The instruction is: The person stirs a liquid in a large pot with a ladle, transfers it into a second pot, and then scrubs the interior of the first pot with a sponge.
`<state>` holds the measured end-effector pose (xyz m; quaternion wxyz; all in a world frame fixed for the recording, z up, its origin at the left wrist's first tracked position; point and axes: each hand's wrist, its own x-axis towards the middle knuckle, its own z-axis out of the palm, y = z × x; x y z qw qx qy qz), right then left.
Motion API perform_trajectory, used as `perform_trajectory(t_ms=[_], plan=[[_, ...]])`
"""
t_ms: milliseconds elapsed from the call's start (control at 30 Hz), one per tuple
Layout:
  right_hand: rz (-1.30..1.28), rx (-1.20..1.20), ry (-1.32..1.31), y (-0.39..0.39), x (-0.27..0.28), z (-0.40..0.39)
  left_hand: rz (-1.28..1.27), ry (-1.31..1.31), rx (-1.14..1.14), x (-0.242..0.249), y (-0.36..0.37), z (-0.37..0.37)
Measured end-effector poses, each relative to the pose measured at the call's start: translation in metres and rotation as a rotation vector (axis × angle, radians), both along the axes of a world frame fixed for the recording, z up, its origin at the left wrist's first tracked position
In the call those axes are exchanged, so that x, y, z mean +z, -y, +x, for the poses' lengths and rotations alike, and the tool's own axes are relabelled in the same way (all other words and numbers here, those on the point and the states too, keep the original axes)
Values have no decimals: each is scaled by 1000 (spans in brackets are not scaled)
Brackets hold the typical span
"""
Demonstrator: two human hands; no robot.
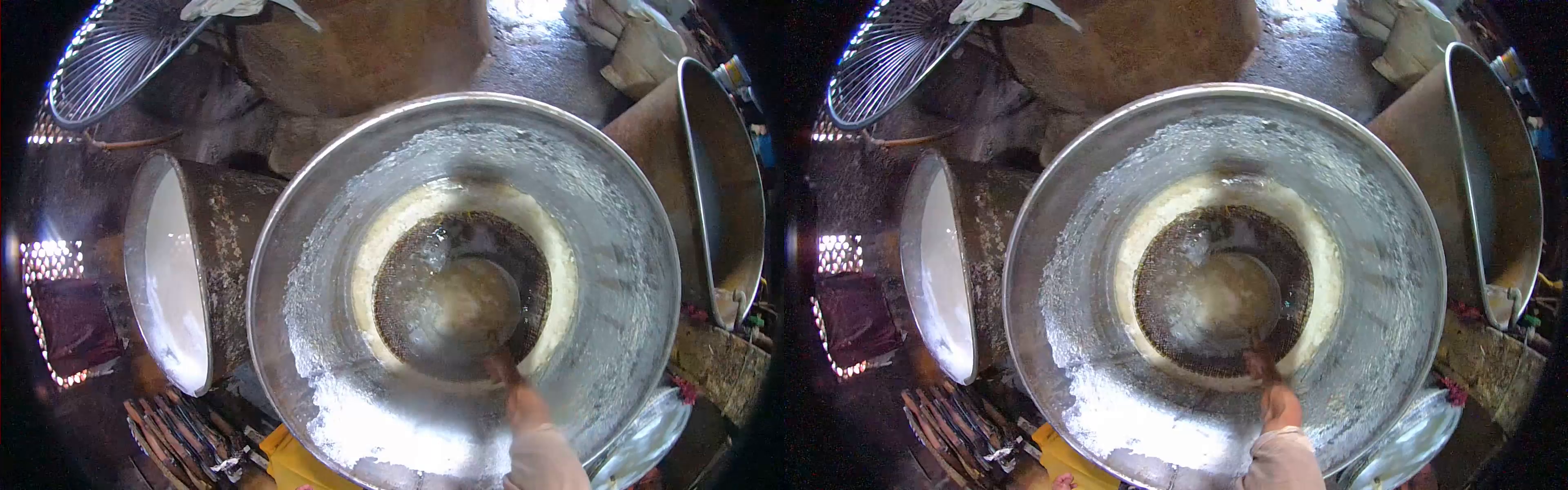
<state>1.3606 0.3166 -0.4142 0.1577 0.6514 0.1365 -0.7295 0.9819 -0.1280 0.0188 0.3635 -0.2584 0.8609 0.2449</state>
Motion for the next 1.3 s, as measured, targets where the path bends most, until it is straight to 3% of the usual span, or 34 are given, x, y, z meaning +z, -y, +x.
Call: perform_trajectory(t_ms=[100, 167, 267, 300, 333, 367, 400, 467, 567, 633, 700, 767, 833, 900, 1000, 1067, 1100, 1200, 1267, 1300], plan=[[187, -208, -191, 63, -40, -36, 39, -3, 45, 6, 8, 7], [217, -192, -269, 79, -35, -57, 92, 7, 78, 5, 20, 11], [323, -50, -393, 69, 54, -75, 359, 87, 246, -11, 58, 8], [242, -195, -279, 55, 98, -95, 528, 182, 357, -11, 57, 6], [162, -340, -169, 41, 150, -117, 336, 64, 334, -25, 50, 9], [278, -417, -211, 41, 184, -128, 240, -13, 170, -38, 47, 10], [375, -348, -216, 36, 226, -137, 143, -94, 9, -54, 46, 8], [499, -329, -216, 32, 314, -153, 262, -129, -40, -75, 40, 6], [620, -273, -199, 52, 375, -169, 415, -209, -44, -89, 29, 11], [649, -290, -231, 69, 400, -180, 504, -153, 100, -101, 34, 11], [635, -303, -275, 88, 432, -192, 418, -138, 135, -109, 44, 17], [690, -260, -256, 112, 458, -206, 551, -102, 73, -183, 106, 19], [679, -232, -301, 141, 474, -215, 970, 123, 242, -133, 134, 50], [710, -153, -270, 172, 478, -225, 1263, 82, 403, -162, 186, 86], [799, -17, -215, 216, 502, -239, 869, 79, 513, -161, 200, 91], [891, 175, -174, 235, 506, -244, 790, 66, 522, -161, 203, 78], [919, 384, -127, 238, 505, -247, 763, 51, 514, -160, 202, 71], [1072, 442, -114, 257, 487, -246, 709, -22, 462, -152, 194, 41], [1402, 563, -194, 257, 444, -247, 696, -104, 390, -143, 181, 17], [1378, 552, -185, 252, 442, -244, 679, -135, 360, -139, 171, 4]])
